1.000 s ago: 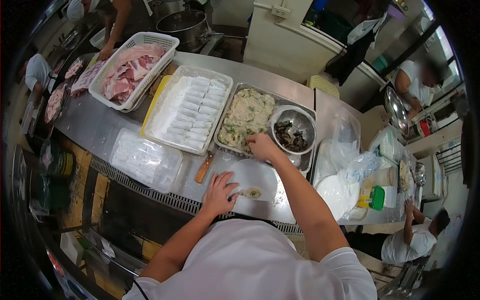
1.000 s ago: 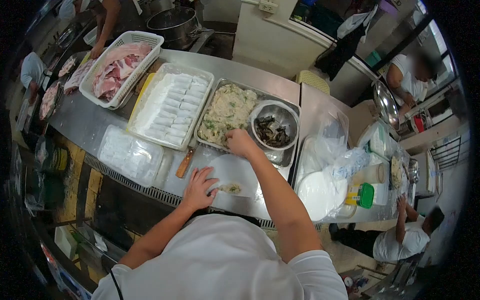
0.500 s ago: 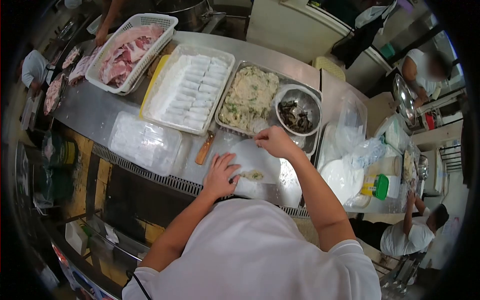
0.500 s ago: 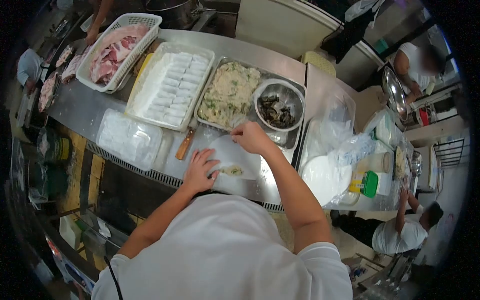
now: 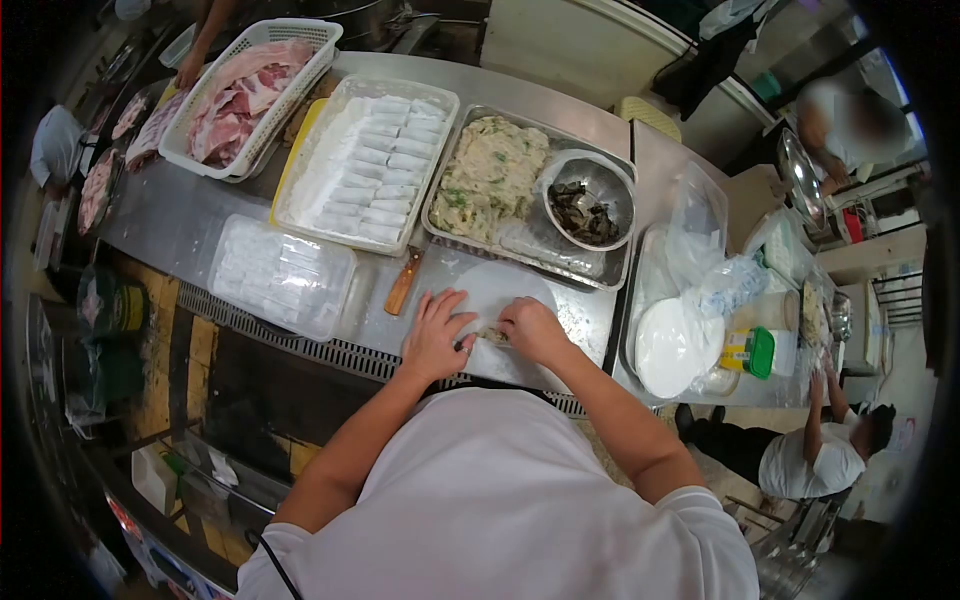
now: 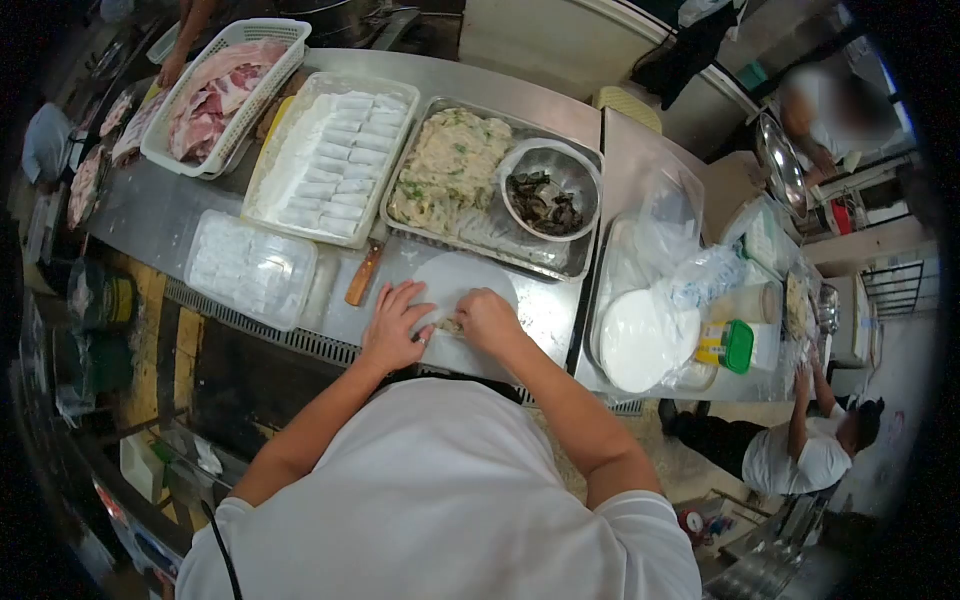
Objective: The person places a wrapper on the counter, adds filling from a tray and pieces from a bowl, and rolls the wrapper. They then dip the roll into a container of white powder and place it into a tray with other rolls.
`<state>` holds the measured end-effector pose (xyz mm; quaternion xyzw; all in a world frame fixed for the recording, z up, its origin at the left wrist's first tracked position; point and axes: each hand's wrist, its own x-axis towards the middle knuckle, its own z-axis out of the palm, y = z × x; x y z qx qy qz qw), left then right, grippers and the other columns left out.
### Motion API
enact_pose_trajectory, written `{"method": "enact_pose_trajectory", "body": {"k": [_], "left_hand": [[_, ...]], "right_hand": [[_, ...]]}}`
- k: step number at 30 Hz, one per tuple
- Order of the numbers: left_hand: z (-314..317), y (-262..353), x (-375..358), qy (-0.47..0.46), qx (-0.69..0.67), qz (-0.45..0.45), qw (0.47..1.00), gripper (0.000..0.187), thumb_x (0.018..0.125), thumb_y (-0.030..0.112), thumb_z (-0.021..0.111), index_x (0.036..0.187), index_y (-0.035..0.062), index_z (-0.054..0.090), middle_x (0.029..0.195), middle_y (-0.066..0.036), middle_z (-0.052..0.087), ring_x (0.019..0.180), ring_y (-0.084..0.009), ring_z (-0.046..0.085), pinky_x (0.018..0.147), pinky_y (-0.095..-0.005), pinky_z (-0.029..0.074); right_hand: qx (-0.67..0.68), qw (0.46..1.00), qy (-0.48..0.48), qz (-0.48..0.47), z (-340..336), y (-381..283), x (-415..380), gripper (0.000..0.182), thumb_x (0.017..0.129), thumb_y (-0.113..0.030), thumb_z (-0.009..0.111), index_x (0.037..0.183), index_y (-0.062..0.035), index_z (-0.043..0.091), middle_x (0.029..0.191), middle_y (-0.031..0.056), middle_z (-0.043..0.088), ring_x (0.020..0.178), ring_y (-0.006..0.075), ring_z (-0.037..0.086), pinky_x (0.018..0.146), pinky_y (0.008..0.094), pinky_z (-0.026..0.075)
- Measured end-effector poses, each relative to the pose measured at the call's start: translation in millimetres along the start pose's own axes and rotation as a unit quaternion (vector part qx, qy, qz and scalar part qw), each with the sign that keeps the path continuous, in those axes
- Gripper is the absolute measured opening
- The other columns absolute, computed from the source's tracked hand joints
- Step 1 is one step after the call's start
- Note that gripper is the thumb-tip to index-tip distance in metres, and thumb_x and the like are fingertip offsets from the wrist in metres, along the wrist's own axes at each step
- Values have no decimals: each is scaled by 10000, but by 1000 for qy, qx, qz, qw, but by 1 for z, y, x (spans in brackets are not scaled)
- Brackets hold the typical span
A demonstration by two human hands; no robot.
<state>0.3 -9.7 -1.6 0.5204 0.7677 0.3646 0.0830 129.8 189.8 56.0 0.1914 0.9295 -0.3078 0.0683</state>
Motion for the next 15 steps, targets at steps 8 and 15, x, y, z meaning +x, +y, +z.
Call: {"method": "enact_pose_trajectory", "body": {"k": [8,15], "left_hand": [[-3,3,1,-12,0,-5,1000,385,854,171,806,1232,104,777,1533,-156,597,1515,-379,473,1322,-622,256],[-7,5,3,-34,7,-15,999,383,878,176,793,1252,98,770,1536,-159,583,1529,-380,453,1332,-621,240]], "right_hand": [[-3,996,50,-75,0,-8,-13,134,866,-118,774,961,-33,817,1025,157,726,1065,377,666,981,463,559],[-24,988,72,-131,15,1,-18,139,856,-102,779,968,-26,812,1013,149,671,1026,355,651,911,458,566]]}}
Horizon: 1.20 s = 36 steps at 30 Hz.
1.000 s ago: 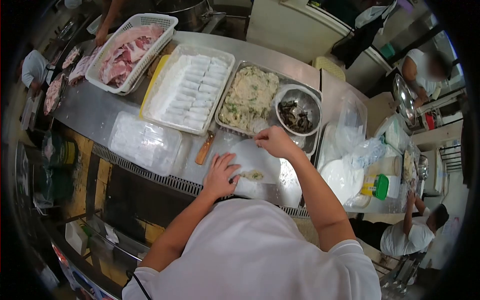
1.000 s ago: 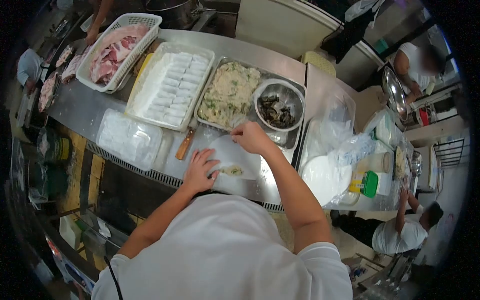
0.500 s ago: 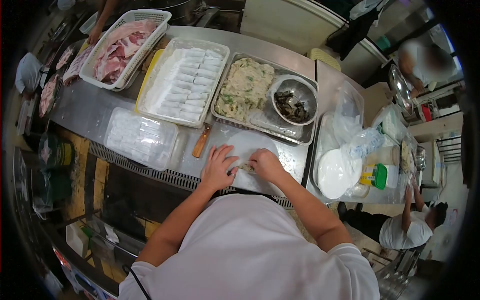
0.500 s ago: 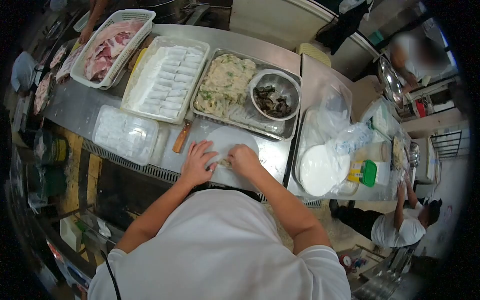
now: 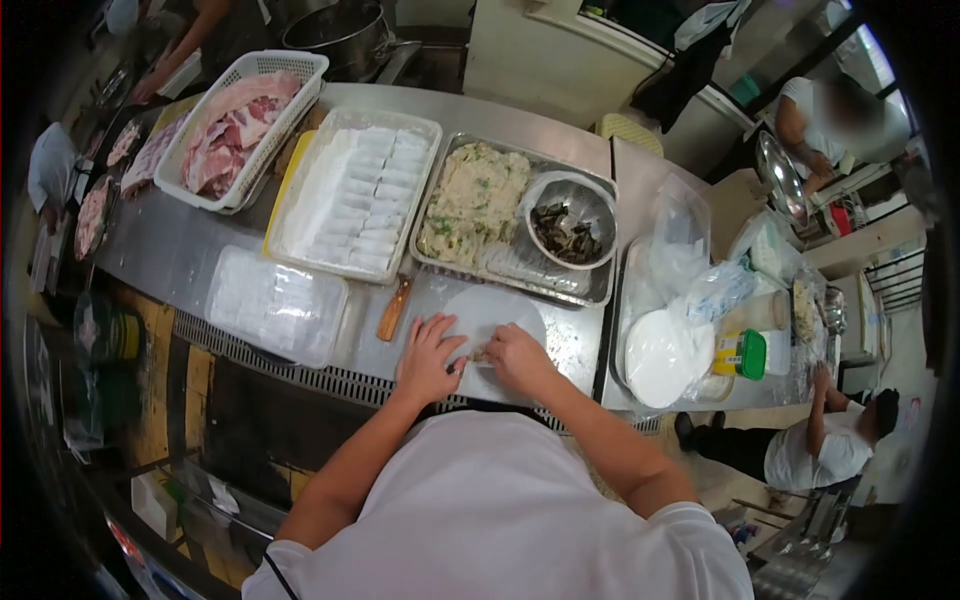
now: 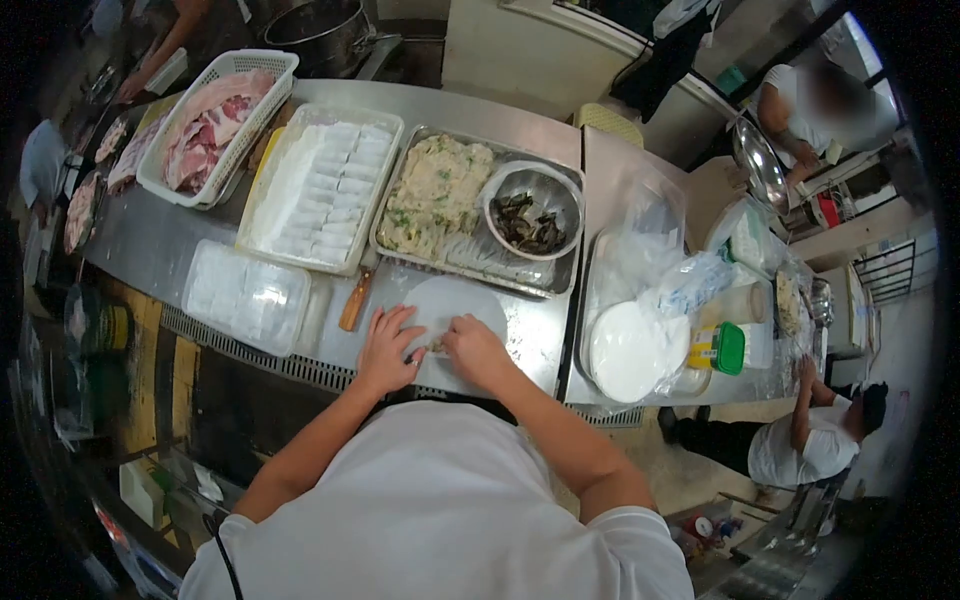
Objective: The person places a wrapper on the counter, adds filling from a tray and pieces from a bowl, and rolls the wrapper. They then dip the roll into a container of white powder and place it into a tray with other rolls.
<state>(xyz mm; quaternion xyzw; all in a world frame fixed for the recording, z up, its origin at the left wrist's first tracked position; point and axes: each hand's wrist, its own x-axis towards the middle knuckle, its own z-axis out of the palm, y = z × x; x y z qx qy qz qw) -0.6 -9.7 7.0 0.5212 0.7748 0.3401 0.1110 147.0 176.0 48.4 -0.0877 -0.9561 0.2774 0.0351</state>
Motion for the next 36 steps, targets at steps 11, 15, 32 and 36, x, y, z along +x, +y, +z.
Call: {"method": "enact_pose_trajectory", "body": {"k": [11,15,32,36], "left_hand": [[0,4,1,34,-20,8,999,439,809,141,849,1239,104,767,1577,-194,550,1500,-410,491,1292,-640,300],[0,3,1,29,-10,4,1000,445,793,138,855,1229,104,769,1570,-191,555,1493,-407,501,1287,-642,309],[4,6,2,40,7,5,999,421,790,161,841,1202,107,774,1510,-169,602,1458,-397,536,1275,-635,334],[2,5,2,50,2,13,999,417,793,155,842,1202,107,773,1501,-166,610,1454,-395,540,1269,-634,339]], "right_hand": [[57,952,210,215,-144,87,74,264,910,-154,752,1099,14,828,1071,266,795,964,454,775,895,506,614],[-37,957,72,279,-160,148,111,292,904,-174,754,1130,-11,838,1124,291,784,1077,450,766,977,499,608],[-185,951,-102,225,-145,159,129,285,860,-113,739,1118,-20,816,1146,274,789,1091,428,772,984,508,626],[-206,942,-90,250,-155,151,125,270,864,-96,725,1101,7,803,1114,266,793,1090,419,774,974,501,630]]}}
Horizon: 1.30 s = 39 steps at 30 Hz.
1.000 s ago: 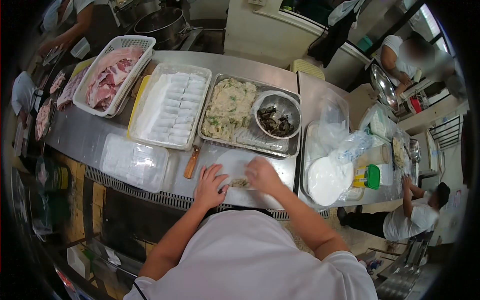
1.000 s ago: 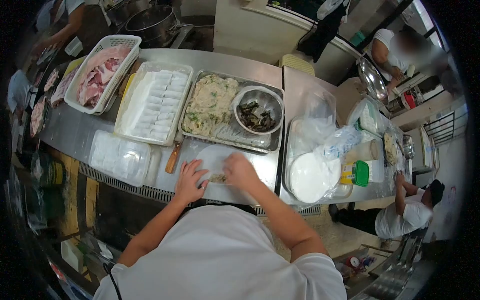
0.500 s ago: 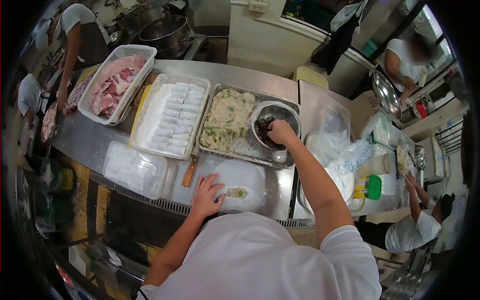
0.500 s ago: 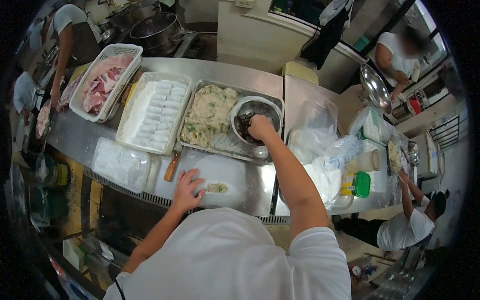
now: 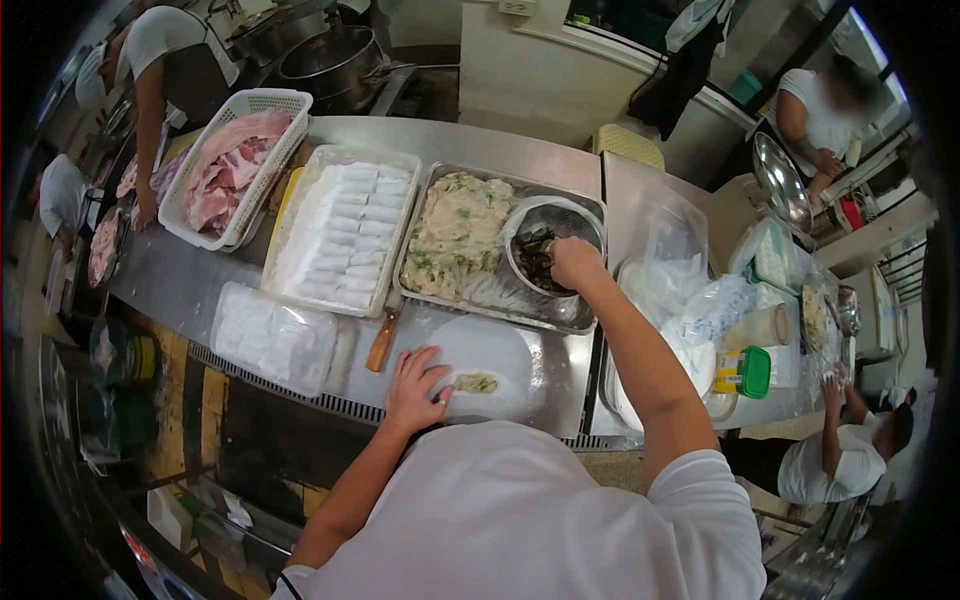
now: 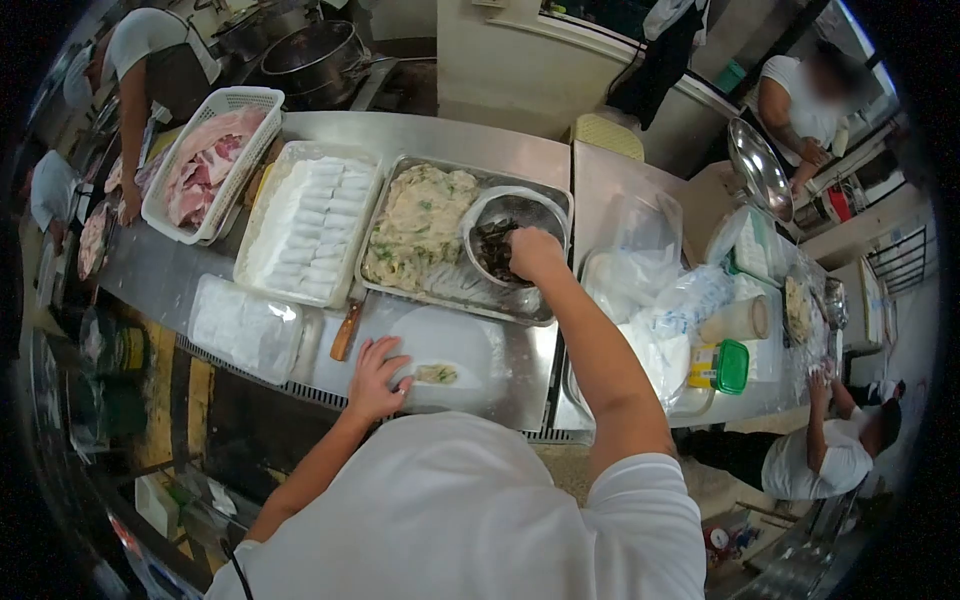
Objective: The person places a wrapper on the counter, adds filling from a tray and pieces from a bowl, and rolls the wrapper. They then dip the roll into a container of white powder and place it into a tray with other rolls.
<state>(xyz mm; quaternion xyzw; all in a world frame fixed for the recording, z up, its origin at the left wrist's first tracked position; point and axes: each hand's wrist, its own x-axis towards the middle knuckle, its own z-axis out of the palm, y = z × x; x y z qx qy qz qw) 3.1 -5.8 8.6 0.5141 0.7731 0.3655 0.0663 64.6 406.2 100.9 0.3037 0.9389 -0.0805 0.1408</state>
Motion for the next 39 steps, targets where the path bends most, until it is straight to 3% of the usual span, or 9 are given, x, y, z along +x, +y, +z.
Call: {"method": "enact_pose_trajectory", "body": {"k": [8,13,20,22,25,31,34,37,39], "left_hand": [[2,-2,-2,1,3,-2,1000,422,802,154,848,1212,100,764,1510,-167,605,1463,-394,531,1275,-615,345],[2,-4,-3,5,-9,1,1000,432,807,146,851,1226,95,757,1515,-165,597,1471,-394,517,1279,-611,337],[3,-7,-4,1,-11,7,1000,425,814,141,840,1228,98,756,1521,-160,592,1480,-393,510,1286,-612,326],[4,-8,-5,3,-9,11,1000,423,817,143,838,1230,99,756,1520,-160,593,1482,-391,508,1288,-611,322],[4,-10,-5,1,-5,17,1000,428,817,140,840,1235,98,754,1516,-161,593,1482,-391,507,1291,-607,318],[5,-10,-5,-4,-6,18,1000,445,820,136,843,1252,90,747,1508,-170,597,1478,-396,510,1289,-605,321],[8,-17,-7,-1,-32,7,999,444,863,153,801,1287,50,723,1524,-188,584,1486,-400,493,1299,-598,306],[19,-18,-5,86,-114,-90,986,478,891,159,798,1336,26,687,1481,-225,587,1397,-432,536,1230,-579,377],[19,-16,2,70,-12,-115,991,455,905,166,803,1318,20,681,1419,-227,612,1314,-441,563,1156,-557,424]], "right_hand": [[145,983,112,-13,23,38,4,250,846,-135,760,1047,-2,828,1017,280,788,1003,465,764,918,516,623],[394,914,91,-35,11,-9,-68,276,836,-154,790,1065,-3,824,923,169,814,849,260,781,831,385,611],[402,909,-42,-107,88,-124,-168,253,845,-56,748,1084,20,784,987,230,762,940,408,734,884,464,593],[277,944,26,-178,104,-131,-177,231,847,-64,775,1067,4,795,989,197,735,1005,384,694,941,467,574],[234,948,134,-172,105,-129,-189,169,847,-89,796,1005,-30,809,971,156,707,1029,364,660,975,458,558],[189,960,108,-177,123,-124,-184,121,889,-135,794,955,-38,823,920,142,697,971,361,661,906,464,574],[223,961,121,-108,117,-122,-194,159,889,-150,797,976,-18,814,955,157,744,994,383,690,899,471,581],[241,951,192,17,113,-102,-195,247,877,-163,782,1044,17,806,1014,219,788,986,412,737,896,481,606],[253,953,114,119,111,-90,-188,312,865,-205,792,1072,29,801,1013,223,804,939,423,760,881,479,620]]}}
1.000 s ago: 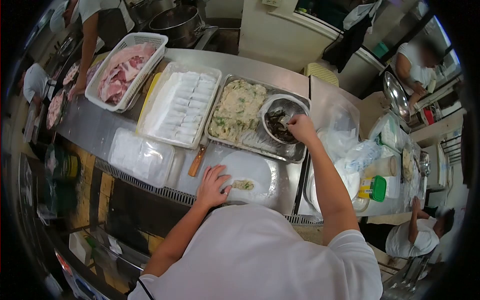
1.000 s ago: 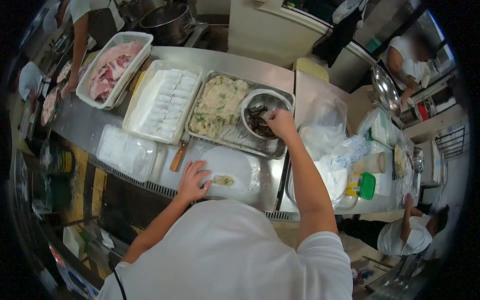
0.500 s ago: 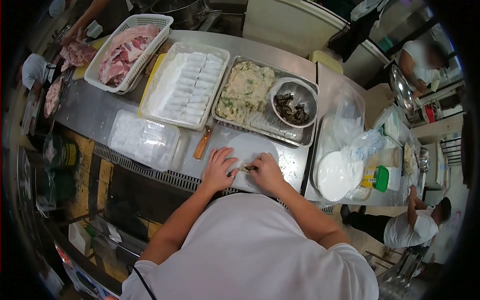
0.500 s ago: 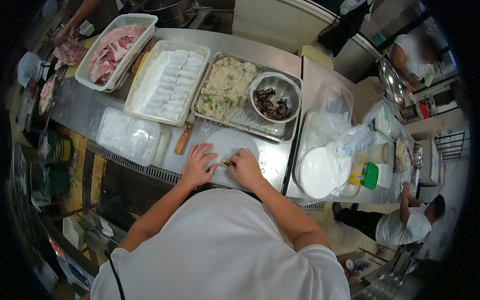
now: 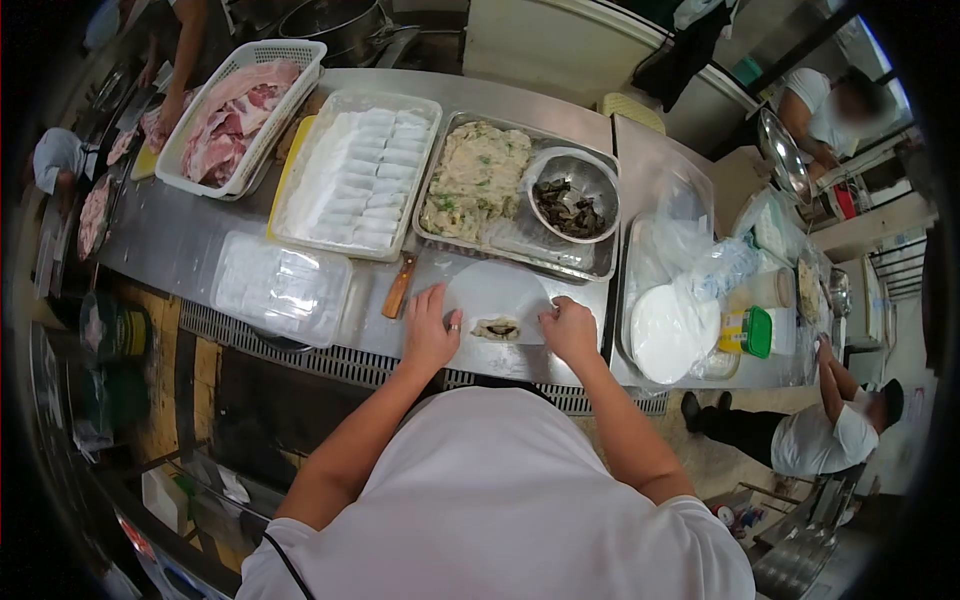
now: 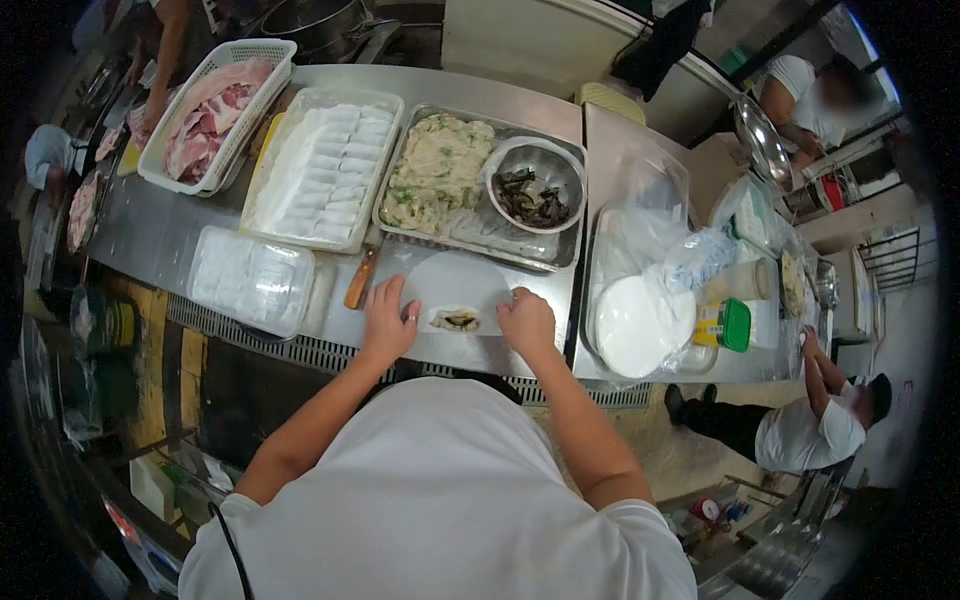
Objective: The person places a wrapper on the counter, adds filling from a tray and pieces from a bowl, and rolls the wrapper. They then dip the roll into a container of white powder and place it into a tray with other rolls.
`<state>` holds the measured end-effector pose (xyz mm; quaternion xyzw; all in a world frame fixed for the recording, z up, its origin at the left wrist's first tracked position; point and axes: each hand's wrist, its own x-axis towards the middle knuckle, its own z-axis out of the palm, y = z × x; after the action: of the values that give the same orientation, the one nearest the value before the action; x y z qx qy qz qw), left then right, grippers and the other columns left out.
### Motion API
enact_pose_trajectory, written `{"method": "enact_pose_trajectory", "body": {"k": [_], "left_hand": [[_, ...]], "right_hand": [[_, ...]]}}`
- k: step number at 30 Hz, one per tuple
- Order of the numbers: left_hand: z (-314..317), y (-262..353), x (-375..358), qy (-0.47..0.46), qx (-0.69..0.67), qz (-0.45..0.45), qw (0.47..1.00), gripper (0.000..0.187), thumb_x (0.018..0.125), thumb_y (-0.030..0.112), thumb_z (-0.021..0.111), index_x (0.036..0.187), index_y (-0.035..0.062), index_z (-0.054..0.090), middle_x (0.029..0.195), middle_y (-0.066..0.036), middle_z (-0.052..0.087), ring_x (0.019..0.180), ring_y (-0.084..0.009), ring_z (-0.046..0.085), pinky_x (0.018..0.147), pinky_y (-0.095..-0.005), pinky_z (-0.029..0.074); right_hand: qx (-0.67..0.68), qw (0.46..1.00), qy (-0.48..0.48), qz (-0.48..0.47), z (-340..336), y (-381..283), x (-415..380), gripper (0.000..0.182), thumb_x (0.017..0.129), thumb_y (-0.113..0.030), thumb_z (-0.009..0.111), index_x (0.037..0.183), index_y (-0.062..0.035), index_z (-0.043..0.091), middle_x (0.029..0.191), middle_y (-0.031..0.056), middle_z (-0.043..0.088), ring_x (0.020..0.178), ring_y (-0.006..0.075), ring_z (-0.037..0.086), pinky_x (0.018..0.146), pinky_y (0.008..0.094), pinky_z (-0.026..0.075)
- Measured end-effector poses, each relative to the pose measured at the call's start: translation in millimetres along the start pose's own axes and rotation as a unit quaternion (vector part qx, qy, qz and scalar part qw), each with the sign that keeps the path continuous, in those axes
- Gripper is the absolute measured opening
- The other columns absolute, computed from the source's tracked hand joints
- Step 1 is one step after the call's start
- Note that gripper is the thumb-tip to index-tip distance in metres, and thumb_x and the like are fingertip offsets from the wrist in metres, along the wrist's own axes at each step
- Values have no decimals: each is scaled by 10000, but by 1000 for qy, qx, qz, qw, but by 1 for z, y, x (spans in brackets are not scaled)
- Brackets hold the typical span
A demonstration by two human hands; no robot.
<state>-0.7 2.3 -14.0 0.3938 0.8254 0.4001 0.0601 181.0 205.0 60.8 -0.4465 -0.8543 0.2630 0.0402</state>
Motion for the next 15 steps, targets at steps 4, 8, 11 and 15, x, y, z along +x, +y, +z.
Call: {"method": "enact_pose_trajectory", "body": {"k": [4,8,11,15], "left_hand": [[-8,10,23,-77,84,-60,992,397,904,170,817,1254,34,686,1283,-194,670,1222,-434,576,1063,-510,466],[-11,7,32,-130,52,-98,985,327,915,168,809,1189,23,704,1194,-187,729,1122,-415,671,974,-502,530],[-19,13,28,-131,-65,-185,972,269,931,185,809,1131,20,737,1104,-199,762,1019,-399,739,891,-501,571],[-28,20,12,-109,-63,-185,975,258,948,239,825,1065,18,763,1003,-205,784,935,-392,773,837,-466,591]], "right_hand": [[50,995,-32,76,22,20,6,380,851,-259,812,1086,39,795,966,240,810,862,392,790,821,463,630],[172,980,-4,100,29,13,-5,342,874,-228,832,1075,47,793,913,204,806,816,312,783,775,425,613],[391,890,-36,230,25,5,-18,293,892,-198,852,1032,52,788,897,129,796,793,240,746,753,389,593],[338,907,-93,236,25,7,-33,263,900,-186,876,979,44,776,876,72,765,738,174,678,681,353,539]]}}
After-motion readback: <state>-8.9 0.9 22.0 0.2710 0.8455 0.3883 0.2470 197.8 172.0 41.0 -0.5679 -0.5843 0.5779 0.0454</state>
